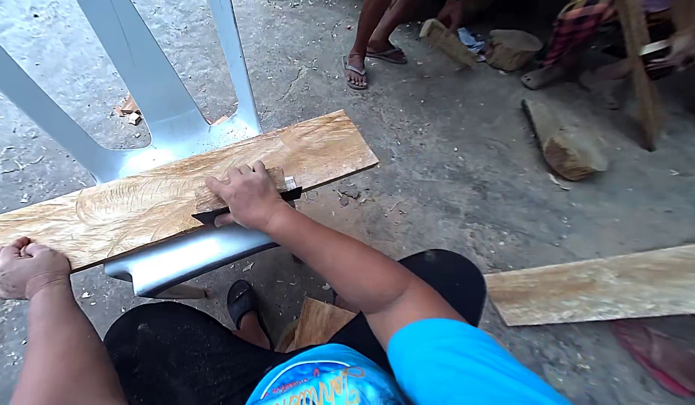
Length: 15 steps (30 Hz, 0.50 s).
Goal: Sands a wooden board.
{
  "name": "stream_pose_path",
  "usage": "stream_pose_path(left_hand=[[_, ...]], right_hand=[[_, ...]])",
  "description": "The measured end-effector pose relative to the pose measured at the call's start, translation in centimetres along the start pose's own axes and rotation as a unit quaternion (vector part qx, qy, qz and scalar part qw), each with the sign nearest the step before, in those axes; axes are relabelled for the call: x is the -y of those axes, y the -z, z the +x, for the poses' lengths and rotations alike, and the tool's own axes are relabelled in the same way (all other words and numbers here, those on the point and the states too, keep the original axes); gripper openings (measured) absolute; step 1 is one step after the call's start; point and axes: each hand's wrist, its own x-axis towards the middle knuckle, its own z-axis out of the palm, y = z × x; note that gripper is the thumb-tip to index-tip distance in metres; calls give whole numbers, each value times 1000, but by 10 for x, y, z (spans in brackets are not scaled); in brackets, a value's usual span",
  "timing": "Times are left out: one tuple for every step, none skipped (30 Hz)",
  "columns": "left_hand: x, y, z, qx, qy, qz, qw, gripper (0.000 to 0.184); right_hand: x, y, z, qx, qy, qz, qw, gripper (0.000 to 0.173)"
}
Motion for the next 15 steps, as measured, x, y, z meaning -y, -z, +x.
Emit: stream_pose_path(left_hand=[[2,-1,2,0,-3,3,1000,44],[2,0,3,5,-4,2,1000,44],[2,1,3,15,-2,-5,1000,44],[1,2,2,24,2,-13,1000,45],[1,1,2,33,6,-19,999,46],[2,-1,2,35,7,-25,999,46],[4,-4,3,30,6,-23,999,46],[5,-5,4,20,2,-16,1000,45],[6,-6,5,9,-1,-9,1000,45],[7,-6,6,3,-3,-3,1000,45],[7,-8,6,2,-3,-2,1000,45],[6,-9,5,1,-1,-5,1000,45],[4,-8,4,1,2,-15,1000,45],[1,-7,2,-2,5,-26,1000,45],[0,-6,0,-5,8,-37,999,45]], right_hand=[[1,3,0,17,7,4,1000,75],[-3,7,-2,21,4,8,1000,74],[-14,10,-8,19,-11,11,1000,74],[-29,13,-16,11,-36,13,999,73],[-48,16,-26,4,-72,8,997,73],[-71,20,-37,-5,-113,3,994,73],[-96,24,-48,-12,-154,-4,988,75],[-120,28,-60,-17,-196,-12,980,77],[-141,32,-69,-20,-238,-17,971,78],[-157,36,-76,-18,-277,-20,960,80],[-168,39,-80,-13,-309,-24,951,81],[-173,40,-81,-11,-330,-27,943,82],[-171,40,-80,-11,-339,-30,940,83],[-165,39,-76,-16,-336,-29,941,83],[-154,37,-69,-23,-321,-25,946,82]])
